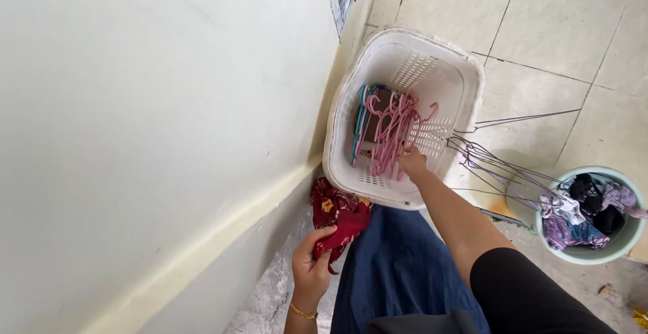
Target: Hanging wet laundry on hangers and placing them on a drying rack and a metal fence
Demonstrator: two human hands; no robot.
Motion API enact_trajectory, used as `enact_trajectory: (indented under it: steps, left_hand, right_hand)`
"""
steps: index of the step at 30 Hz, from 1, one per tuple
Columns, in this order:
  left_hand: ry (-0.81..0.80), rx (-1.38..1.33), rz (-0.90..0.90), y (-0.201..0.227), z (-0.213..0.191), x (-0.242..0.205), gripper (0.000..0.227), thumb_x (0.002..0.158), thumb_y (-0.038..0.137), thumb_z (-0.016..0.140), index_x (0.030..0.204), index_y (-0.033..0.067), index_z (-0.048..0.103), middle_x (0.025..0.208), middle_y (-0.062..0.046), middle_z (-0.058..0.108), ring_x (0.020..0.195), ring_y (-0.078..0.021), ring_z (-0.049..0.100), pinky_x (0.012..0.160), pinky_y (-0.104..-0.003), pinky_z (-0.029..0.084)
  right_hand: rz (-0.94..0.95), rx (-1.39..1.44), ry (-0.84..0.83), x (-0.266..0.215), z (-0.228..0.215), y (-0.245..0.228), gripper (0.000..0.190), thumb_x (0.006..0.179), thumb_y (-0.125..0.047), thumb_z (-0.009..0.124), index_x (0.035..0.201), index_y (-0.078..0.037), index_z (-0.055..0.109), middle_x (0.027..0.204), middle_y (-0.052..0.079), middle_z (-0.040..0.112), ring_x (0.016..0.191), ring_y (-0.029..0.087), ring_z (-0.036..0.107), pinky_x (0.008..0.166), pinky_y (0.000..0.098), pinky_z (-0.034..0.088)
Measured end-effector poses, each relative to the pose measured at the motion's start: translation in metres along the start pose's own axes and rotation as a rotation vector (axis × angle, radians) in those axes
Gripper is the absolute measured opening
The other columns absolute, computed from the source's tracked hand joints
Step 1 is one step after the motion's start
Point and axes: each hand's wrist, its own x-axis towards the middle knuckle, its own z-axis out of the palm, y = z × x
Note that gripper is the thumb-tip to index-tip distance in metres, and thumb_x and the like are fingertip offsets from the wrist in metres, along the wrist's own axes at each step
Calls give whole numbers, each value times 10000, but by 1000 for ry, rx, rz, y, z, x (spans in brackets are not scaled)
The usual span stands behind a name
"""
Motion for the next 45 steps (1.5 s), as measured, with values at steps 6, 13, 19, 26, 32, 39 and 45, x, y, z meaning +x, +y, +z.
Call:
enact_trajectory:
  steps: [6, 13, 19, 26, 32, 39, 45]
  left_hand:
    - [48, -28, -58, -23, 8, 19, 266, 1007, 245, 593, 1153, 88, 750, 1123, -103, 775, 1028, -238, 738, 884, -330, 596]
    - [160, -72, -217, -58, 6, 8, 297, 963, 271, 629, 1107, 71, 794, 1031, -131, 778, 946, -268, 752, 731, -324, 653]
    - [210, -77, -283, -80, 7, 2, 338, 934, 330, 663, 1072, 63, 816, 943, -133, 756, 884, -266, 753, 678, -312, 654]
    - [93, -98, -206, -67, 6, 5, 266, 970, 177, 610, 1138, 52, 774, 1034, -146, 784, 942, -259, 761, 763, -308, 630]
    - [34, -103, -173, -49, 1, 7, 254, 970, 183, 639, 1156, 61, 762, 1054, -133, 792, 973, -256, 759, 805, -328, 640]
    - [-29, -33, -122, -17, -15, 3, 287, 982, 256, 615, 1185, 111, 757, 1147, -99, 795, 1064, -247, 753, 881, -340, 627]
    - [-91, -31, -34, 17, -24, 2, 261, 991, 190, 606, 1211, 128, 731, 1215, -89, 757, 1123, -236, 718, 958, -339, 591]
  right_hand:
    - [185, -133, -106, 20, 5, -13, 676, 906, -178, 540, 1559, -297, 408, 1566, 162, 244, 1115, 334, 570, 746, 414, 543]
    - [133, -320, -34, 107, 50, 27, 773, 851, -445, 637, 1574, -289, 411, 1489, 183, 433, 1333, 352, 474, 1010, 422, 504]
    - [78, -204, -60, 113, 57, 28, 688, 858, -334, 575, 1533, -217, 502, 1407, 117, 604, 1110, 302, 653, 893, 369, 564]
    - [127, -240, 90, 92, 40, 16, 326, 968, -221, 618, 1176, 29, 645, 954, 157, 680, 735, 303, 668, 523, 393, 541]
    - [20, -165, 139, 41, 6, 10, 203, 935, -27, 517, 1068, 57, 645, 983, 200, 653, 775, 350, 666, 505, 411, 527]
    - [-110, -315, 232, -55, -44, 14, 465, 899, -60, 450, 1303, -2, 672, 1326, 229, 557, 1095, 414, 621, 932, 469, 550]
    - [-282, -87, 303, -161, -78, 28, 395, 950, -10, 387, 1222, 8, 673, 1175, 268, 611, 1212, 385, 502, 889, 518, 516]
